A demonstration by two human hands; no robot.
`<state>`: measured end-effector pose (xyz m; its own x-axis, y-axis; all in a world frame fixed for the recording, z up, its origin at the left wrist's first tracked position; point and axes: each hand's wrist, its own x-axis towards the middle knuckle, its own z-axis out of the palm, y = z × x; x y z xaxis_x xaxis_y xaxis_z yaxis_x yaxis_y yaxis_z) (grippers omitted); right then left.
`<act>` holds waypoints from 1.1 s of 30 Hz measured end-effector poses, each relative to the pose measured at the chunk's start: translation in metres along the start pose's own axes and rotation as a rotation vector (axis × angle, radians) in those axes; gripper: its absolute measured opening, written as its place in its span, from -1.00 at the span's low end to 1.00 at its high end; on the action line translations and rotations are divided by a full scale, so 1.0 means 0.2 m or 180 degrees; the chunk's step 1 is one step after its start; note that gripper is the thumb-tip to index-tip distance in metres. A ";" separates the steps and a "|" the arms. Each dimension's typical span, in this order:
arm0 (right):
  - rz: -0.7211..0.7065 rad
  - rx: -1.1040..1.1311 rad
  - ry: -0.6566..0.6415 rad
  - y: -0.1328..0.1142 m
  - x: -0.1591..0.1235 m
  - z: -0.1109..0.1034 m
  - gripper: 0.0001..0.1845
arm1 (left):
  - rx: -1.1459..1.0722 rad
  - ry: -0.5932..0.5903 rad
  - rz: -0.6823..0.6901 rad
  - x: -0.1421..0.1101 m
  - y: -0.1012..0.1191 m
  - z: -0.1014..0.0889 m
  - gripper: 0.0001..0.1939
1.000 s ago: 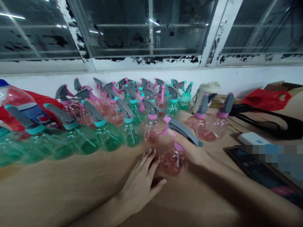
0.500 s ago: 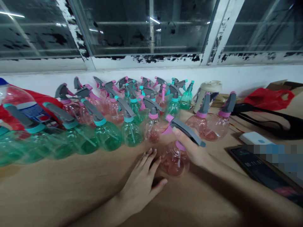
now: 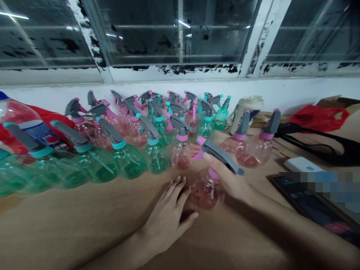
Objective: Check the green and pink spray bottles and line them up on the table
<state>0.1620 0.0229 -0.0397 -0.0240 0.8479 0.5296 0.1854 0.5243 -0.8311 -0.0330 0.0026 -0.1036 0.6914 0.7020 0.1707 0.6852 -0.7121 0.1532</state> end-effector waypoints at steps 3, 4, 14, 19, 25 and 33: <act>0.0000 0.0192 -0.0150 0.00 0.01 0.00 -0.75 | 0.0034 -0.0026 -0.0009 0.00 0.00 0.00 -0.43; 0.0022 0.0261 -0.0204 0.00 0.02 0.00 -0.74 | 0.0042 -0.0026 -0.0008 0.00 0.00 0.00 -0.43; 0.0169 0.0368 -0.0316 0.02 0.02 0.00 -0.79 | -0.0045 -0.0005 -0.0006 -0.01 -0.01 0.01 -0.44; 0.0218 0.0029 -0.0115 0.00 0.01 -0.01 -0.75 | -0.0078 -0.0032 -0.0034 0.00 0.00 0.00 -0.42; 0.0308 0.0167 -0.0136 -0.01 0.02 0.00 -0.72 | -0.0061 -0.0011 -0.0002 0.00 0.01 -0.01 -0.45; 0.0142 0.0300 -0.0083 0.01 0.02 0.01 -0.74 | -0.0068 -0.0109 -0.0055 0.00 0.01 -0.01 -0.43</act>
<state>0.1604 0.0279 -0.0400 -0.0435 0.8716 0.4882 0.0937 0.4901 -0.8666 -0.0321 0.0014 -0.1005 0.6872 0.7139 0.1345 0.6923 -0.6997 0.1765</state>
